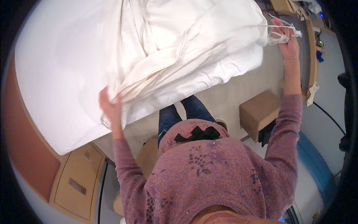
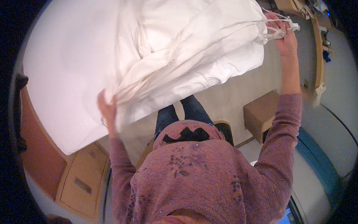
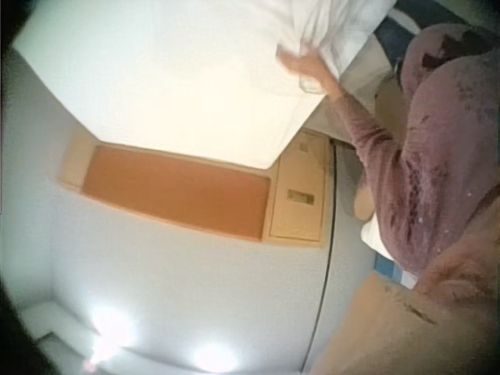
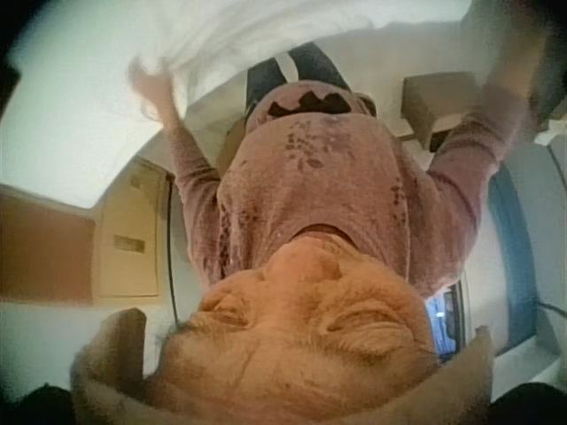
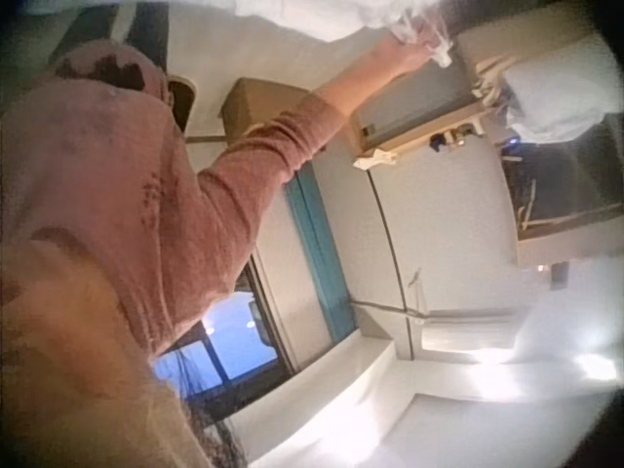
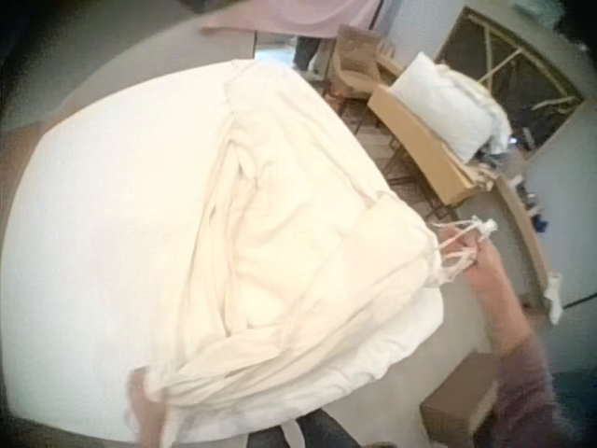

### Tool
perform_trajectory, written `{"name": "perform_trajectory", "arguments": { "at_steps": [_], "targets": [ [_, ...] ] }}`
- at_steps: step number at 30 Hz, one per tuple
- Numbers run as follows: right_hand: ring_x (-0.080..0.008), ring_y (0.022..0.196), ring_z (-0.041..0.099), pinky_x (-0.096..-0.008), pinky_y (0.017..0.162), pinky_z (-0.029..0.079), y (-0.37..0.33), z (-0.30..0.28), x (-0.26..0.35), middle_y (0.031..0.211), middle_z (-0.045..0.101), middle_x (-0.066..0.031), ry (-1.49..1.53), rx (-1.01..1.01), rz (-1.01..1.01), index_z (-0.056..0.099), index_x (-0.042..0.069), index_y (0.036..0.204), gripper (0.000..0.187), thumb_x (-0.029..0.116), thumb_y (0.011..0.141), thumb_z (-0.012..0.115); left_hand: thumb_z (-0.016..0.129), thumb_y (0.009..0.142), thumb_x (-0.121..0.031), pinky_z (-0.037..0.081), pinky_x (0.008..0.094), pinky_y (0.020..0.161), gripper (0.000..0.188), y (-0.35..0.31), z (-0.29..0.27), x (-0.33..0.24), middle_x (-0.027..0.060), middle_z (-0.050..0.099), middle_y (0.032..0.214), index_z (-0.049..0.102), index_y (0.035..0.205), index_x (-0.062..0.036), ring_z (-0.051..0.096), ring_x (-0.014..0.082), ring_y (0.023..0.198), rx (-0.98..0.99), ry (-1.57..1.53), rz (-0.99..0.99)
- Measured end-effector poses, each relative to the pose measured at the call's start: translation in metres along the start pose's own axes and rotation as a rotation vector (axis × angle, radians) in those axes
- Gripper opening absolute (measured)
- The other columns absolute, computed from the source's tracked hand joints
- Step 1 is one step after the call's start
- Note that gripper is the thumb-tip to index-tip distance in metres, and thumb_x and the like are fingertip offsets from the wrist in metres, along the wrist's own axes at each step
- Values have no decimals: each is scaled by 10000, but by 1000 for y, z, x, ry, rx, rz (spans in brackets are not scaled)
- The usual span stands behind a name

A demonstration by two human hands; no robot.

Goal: The person folds a large white sheet on a white table, repeatedly aligning edges and smoothing the fabric. They handle the sheet one at a time, folding it in half multiple times and adjusting the corners to create a compact stack.

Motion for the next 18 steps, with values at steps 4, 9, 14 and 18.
{"name": "perform_trajectory", "arguments": {
  "at_steps": [4,9,14,18],
  "targets": [
    [-264,909,503,-367,850,382,-26,32,16,925,539,-165,285,140,-1,484,-30,947,317,256,882,364,702,621,-286,250,432,950,646,14,75,-116,139,474,1132,439,1171,-72,401,306,1108,213,-23,282],
    [-166,587,397,-271,535,323,-34,34,68,639,398,-67,595,568,91,406,50,719,249,207,887,312,631,643,-209,388,411,791,396,16,128,-156,98,558,947,508,999,-88,534,268,905,258,-54,234],
    [-157,541,356,-247,482,307,-20,-13,97,605,370,-47,385,540,86,403,56,713,223,148,881,286,499,688,-87,433,401,489,165,21,150,-132,111,565,650,504,853,-89,561,300,568,311,-85,234],
    [-202,618,469,-264,552,399,-13,-134,143,661,467,-86,-338,-759,-280,462,25,828,162,136,869,352,456,706,-64,434,425,490,166,31,150,-80,138,556,607,503,861,-99,559,327,562,314,-18,209]
  ]
}}
Point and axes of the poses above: each hand's wrist, its own y-axis towards the middle knuckle, its own z-axis out of the palm, x = y × z, the point moved 1 cm from there along y, towards the middle knuckle
